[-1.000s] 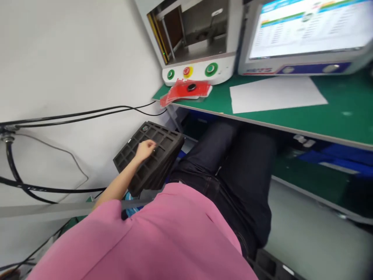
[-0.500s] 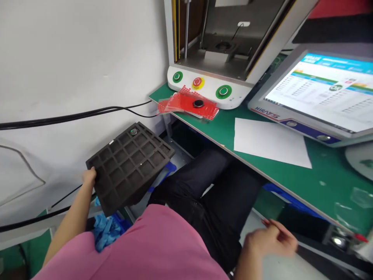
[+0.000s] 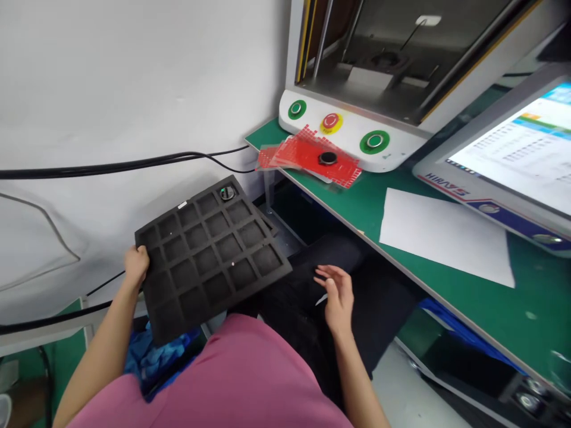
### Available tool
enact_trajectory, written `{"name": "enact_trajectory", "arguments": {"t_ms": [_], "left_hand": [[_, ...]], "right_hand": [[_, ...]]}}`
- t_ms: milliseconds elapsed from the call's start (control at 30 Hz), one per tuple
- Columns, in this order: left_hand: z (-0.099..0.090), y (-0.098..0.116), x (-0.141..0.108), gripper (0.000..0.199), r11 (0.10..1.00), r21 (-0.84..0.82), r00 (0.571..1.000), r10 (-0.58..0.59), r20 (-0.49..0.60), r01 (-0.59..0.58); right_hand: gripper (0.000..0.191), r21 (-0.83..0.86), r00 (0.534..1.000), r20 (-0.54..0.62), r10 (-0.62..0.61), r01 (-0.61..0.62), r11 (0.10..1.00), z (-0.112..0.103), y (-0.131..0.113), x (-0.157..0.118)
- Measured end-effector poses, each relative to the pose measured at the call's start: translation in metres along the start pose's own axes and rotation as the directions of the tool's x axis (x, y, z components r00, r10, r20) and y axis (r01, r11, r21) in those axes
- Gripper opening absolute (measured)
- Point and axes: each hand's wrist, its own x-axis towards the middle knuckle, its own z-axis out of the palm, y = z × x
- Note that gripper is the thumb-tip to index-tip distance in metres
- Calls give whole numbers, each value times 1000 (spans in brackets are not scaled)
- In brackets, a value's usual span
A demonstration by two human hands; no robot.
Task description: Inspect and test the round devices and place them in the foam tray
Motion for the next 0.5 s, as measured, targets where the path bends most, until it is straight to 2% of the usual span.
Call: {"name": "enact_trajectory", "arguments": {"t_ms": [133,200,267,333,400,500], "left_hand": [[-3,20,-17,25,991,-52,992,126,30,-124],[0,39,-29,22,969,-97,973,229,26,-225],[3,65,-45,21,926,-160,936,350,21,-343],[6,95,-67,20,851,-247,875,484,25,-464],[7,128,-93,21,749,-347,792,610,30,-564],[16,185,-132,29,580,-491,651,758,34,-650]], "right_hand": [[60,31,986,162,43,-49,998,10,-21,-3],[60,15,983,175,60,-64,998,1,-29,-4],[57,4,991,121,61,-62,998,-17,-34,-10],[52,2,999,7,39,-39,999,-39,-39,-24],[50,0,990,-141,0,0,1000,-62,-41,-44],[50,-11,928,-367,-70,70,997,-92,-40,-68]]}}
